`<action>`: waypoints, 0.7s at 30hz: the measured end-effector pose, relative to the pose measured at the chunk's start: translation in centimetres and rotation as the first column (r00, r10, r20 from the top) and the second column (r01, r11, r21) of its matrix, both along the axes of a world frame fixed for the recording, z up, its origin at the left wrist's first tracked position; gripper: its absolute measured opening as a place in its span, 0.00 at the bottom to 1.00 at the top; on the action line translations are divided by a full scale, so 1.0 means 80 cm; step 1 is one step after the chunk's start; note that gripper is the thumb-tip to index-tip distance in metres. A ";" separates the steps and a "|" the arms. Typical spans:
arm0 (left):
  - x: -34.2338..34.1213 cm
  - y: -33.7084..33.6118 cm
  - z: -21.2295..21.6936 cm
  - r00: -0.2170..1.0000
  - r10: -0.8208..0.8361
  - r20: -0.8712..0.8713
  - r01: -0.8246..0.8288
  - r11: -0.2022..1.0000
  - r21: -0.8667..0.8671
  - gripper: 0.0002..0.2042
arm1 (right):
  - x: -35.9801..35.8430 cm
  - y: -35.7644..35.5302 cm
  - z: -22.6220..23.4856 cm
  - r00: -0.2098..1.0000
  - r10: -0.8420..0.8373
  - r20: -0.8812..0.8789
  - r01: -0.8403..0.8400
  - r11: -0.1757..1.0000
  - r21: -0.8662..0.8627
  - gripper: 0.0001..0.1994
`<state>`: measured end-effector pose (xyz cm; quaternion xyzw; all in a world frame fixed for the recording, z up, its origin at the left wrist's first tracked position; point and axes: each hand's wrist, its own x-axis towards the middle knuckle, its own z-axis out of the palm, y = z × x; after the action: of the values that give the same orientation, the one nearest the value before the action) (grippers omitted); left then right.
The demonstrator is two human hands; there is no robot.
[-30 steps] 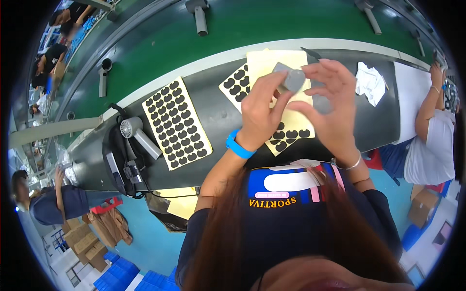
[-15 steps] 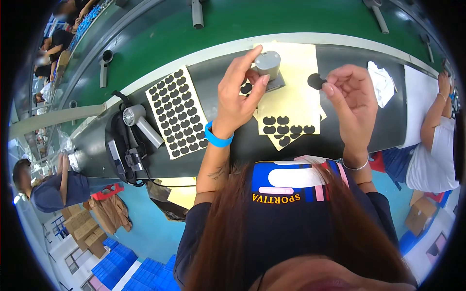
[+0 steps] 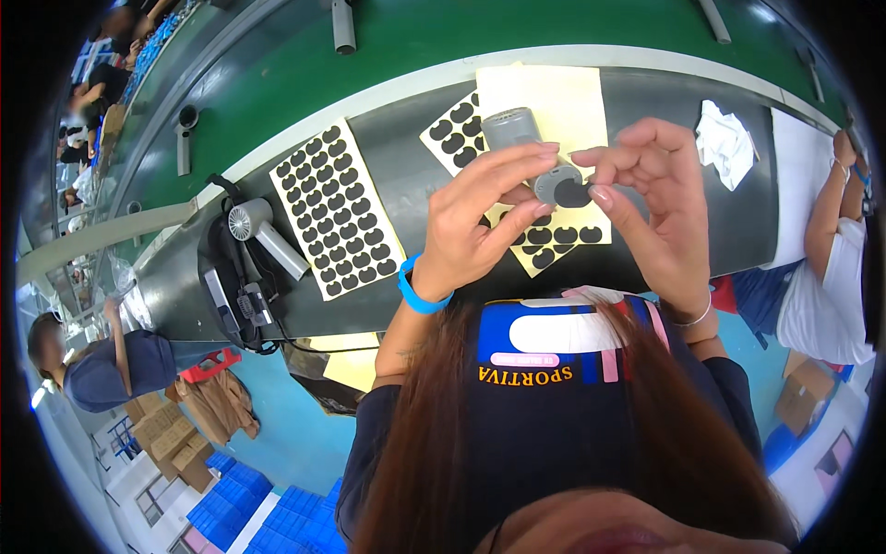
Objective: Peeling small circular stickers from a sheet and applying them to cylindrical metal components before placing them in a tray.
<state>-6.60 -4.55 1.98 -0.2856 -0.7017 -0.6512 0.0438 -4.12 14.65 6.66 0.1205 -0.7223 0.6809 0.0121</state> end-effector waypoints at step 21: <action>0.008 0.006 0.003 0.985 -0.112 0.132 0.105 0.993 0.061 0.16 | -0.007 0.008 0.036 0.997 0.066 0.028 -0.072 0.932 0.355 0.15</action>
<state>-5.99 -4.10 2.25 -0.2773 -0.6686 -0.6893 -0.0317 -4.68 15.33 9.56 0.1409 -0.8289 0.5399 -0.0394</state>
